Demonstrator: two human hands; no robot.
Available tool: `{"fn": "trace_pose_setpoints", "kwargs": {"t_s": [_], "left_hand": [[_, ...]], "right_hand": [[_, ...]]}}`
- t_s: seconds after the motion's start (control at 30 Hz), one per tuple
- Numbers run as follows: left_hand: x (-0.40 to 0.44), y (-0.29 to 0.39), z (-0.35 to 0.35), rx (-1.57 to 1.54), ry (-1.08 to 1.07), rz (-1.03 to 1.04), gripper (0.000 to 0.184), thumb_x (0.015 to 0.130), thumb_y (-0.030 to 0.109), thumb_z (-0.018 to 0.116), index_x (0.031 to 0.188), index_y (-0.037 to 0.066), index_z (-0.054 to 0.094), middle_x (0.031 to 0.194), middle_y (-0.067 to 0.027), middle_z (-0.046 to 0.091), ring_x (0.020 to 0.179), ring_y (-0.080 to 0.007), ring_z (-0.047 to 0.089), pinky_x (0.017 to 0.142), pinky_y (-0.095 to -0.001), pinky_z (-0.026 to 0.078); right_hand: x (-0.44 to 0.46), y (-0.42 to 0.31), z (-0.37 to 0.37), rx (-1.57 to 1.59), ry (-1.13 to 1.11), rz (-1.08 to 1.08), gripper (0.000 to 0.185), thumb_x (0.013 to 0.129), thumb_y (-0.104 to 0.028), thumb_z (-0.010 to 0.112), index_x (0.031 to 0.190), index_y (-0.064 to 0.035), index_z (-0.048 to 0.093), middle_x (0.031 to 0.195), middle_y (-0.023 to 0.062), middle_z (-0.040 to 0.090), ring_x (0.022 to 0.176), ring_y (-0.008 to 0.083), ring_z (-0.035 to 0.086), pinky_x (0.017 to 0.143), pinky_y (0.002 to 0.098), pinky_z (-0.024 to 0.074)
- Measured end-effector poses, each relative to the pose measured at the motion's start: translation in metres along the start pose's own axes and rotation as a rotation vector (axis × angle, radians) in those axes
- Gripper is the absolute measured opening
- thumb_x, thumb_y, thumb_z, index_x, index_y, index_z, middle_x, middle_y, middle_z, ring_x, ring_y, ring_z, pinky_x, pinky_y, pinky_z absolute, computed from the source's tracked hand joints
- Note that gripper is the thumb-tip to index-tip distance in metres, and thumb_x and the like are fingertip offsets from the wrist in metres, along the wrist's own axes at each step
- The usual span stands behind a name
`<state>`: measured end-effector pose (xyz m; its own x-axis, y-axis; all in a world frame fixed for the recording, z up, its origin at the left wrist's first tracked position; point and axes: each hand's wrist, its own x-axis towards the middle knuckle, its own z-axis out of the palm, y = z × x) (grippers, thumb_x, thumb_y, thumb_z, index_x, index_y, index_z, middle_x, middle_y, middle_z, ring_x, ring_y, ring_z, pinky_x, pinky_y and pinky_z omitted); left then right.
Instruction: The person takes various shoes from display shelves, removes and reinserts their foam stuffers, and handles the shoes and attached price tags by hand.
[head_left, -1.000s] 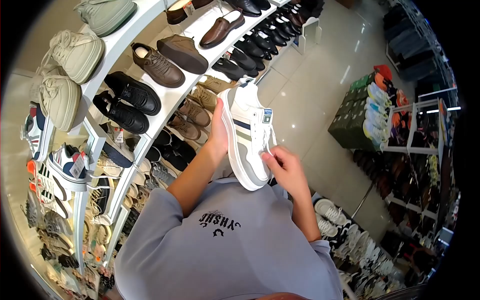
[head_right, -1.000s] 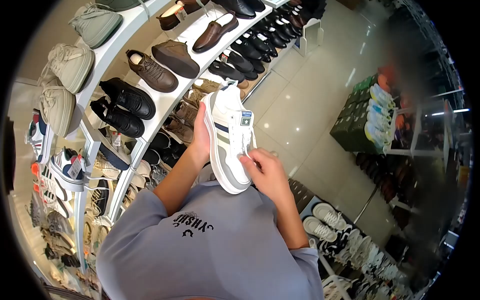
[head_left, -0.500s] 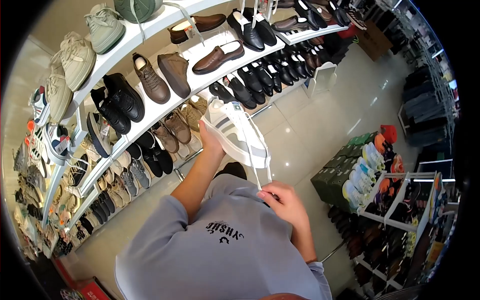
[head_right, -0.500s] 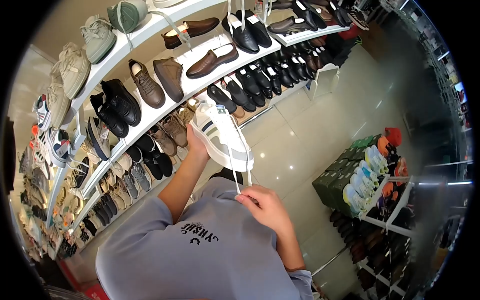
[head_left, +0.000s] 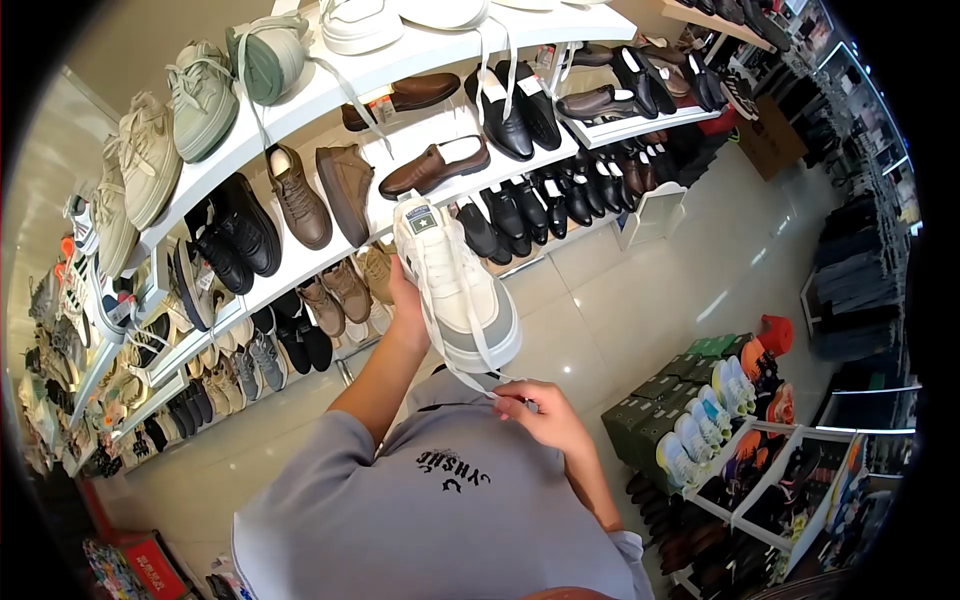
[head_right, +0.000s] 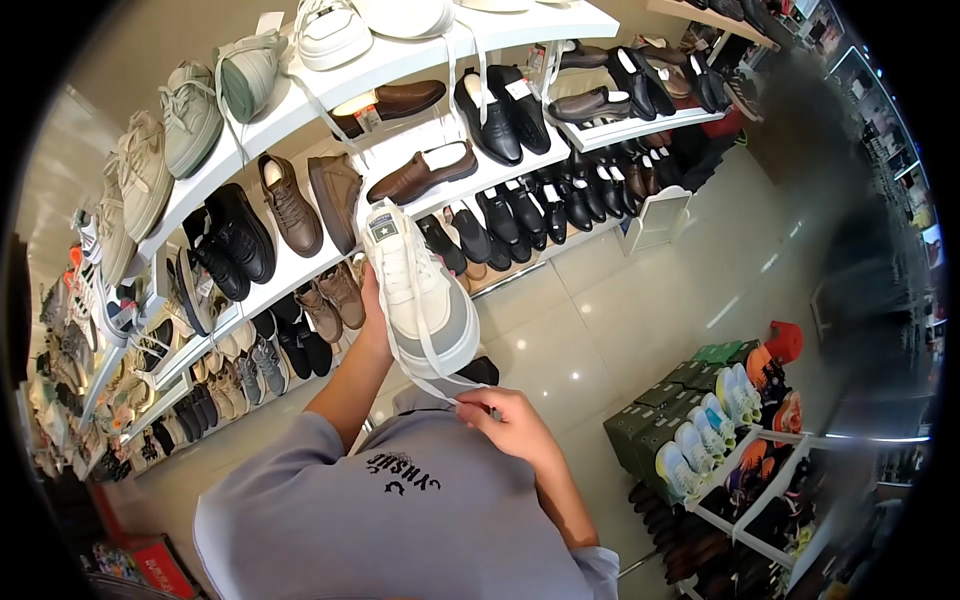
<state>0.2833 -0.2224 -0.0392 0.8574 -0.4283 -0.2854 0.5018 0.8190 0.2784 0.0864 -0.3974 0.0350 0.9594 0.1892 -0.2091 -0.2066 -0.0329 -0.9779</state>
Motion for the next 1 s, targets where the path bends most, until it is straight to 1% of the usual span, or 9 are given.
{"fn": "trace_pose_setpoints", "kwargs": {"t_s": [0.1,0.13,0.27,0.33,0.43,0.57,0.63,0.7,1.0], "left_hand": [[0.02,-0.008,0.028,-0.125,-0.286,-0.091,0.082,0.09,0.07,0.023,0.135,0.005,0.047,0.123,-0.0208,0.058,0.108,-0.0417,0.057,0.097,-0.0535,0.045],[0.032,-0.009,0.028,-0.128,-0.357,-0.066,0.075,0.083,0.061,0.055,0.135,0.008,0.047,0.131,-0.017,0.052,0.113,-0.0415,0.054,0.099,-0.0524,0.044],[0.062,-0.004,0.048,-0.18,-0.381,-0.137,0.073,0.083,0.052,0.062,0.139,0.009,0.044,0.136,-0.0146,0.049,0.122,-0.0353,0.05,0.105,-0.0481,0.041],[0.072,-0.008,0.059,-0.214,-0.26,-0.063,0.075,0.083,0.049,0.064,0.14,0.006,0.041,0.135,-0.0138,0.05,0.121,-0.0324,0.051,0.106,-0.0457,0.041],[0.08,-0.011,0.076,-0.299,-0.03,-0.093,0.075,0.088,0.064,0.039,0.127,0.001,0.052,0.114,-0.0166,0.061,0.105,-0.031,0.06,0.099,-0.0492,0.045],[0.063,-0.017,0.087,-0.139,0.044,-0.024,0.075,0.09,0.064,0.035,0.126,0.001,0.054,0.111,-0.0138,0.063,0.103,-0.0302,0.061,0.099,-0.0475,0.046],[0.06,-0.021,0.085,-0.124,-0.026,0.057,0.08,0.09,0.07,0.028,0.121,0.001,0.056,0.105,-0.0162,0.064,0.097,-0.0333,0.062,0.092,-0.0474,0.049],[0.049,-0.031,0.076,-0.11,-0.107,0.164,0.076,0.089,0.063,0.038,0.125,-0.002,0.053,0.112,-0.0168,0.062,0.099,-0.0351,0.061,0.091,-0.0456,0.05],[-0.029,-0.135,0.038,-0.389,0.132,0.812,0.074,0.093,0.067,0.025,0.128,0.009,0.055,0.111,-0.019,0.063,0.102,-0.0355,0.062,0.093,-0.0548,0.048]], "right_hand": [[0.03,-0.008,-0.026,0.089,-0.027,-0.04,0.016,0.09,-0.005,0.061,0.101,0.0035,0.067,0.083,0.0085,0.069,0.073,0.0134,0.063,0.068,0.0267,0.0501],[0.042,-0.006,-0.039,0.115,-0.077,-0.006,0.016,0.089,-0.006,0.062,0.101,0.0034,0.067,0.085,0.0084,0.068,0.077,0.0134,0.062,0.069,0.0269,0.0488],[0.086,-0.021,-0.083,-0.132,-0.18,-0.042,0.013,0.086,-0.007,0.065,0.094,0.0037,0.066,0.101,0.0076,0.062,0.086,0.0123,0.058,0.072,0.0266,0.045],[0.103,-0.012,-0.095,0.061,-0.118,-0.044,0.005,0.085,-0.002,0.063,0.083,0.0021,0.061,0.107,0.0092,0.059,0.091,0.013,0.057,0.074,0.0263,0.0448],[0.127,-0.01,-0.109,0.288,-0.055,-0.079,0.02,0.082,0.006,0.061,0.069,-0.002,0.047,0.111,0.0109,0.055,0.099,0.0149,0.054,0.078,0.0263,0.0445],[0.146,0.0,-0.131,0.365,-0.101,-0.007,0.038,0.08,0.012,0.058,0.064,-0.0075,0.029,0.109,0.0116,0.052,0.106,0.0184,0.053,0.084,0.0274,0.0452],[0.152,-0.004,-0.144,0.322,-0.137,0.017,0.036,0.079,0.012,0.057,0.064,-0.008,0.031,0.11,0.0111,0.051,0.11,0.0213,0.053,0.084,0.0296,0.0486],[0.158,0.003,-0.158,0.434,-0.198,0.089,0.036,0.078,0.011,0.057,0.064,-0.0086,0.031,0.109,0.0108,0.052,0.111,0.0228,0.054,0.085,0.0326,0.0498],[0.18,0.006,-0.227,0.274,-0.677,0.185,0.013,0.078,0.003,0.051,0.083,-0.0073,0.044,0.12,0.0106,0.051,0.118,0.0292,0.052,0.086,0.0406,0.0527]]}}
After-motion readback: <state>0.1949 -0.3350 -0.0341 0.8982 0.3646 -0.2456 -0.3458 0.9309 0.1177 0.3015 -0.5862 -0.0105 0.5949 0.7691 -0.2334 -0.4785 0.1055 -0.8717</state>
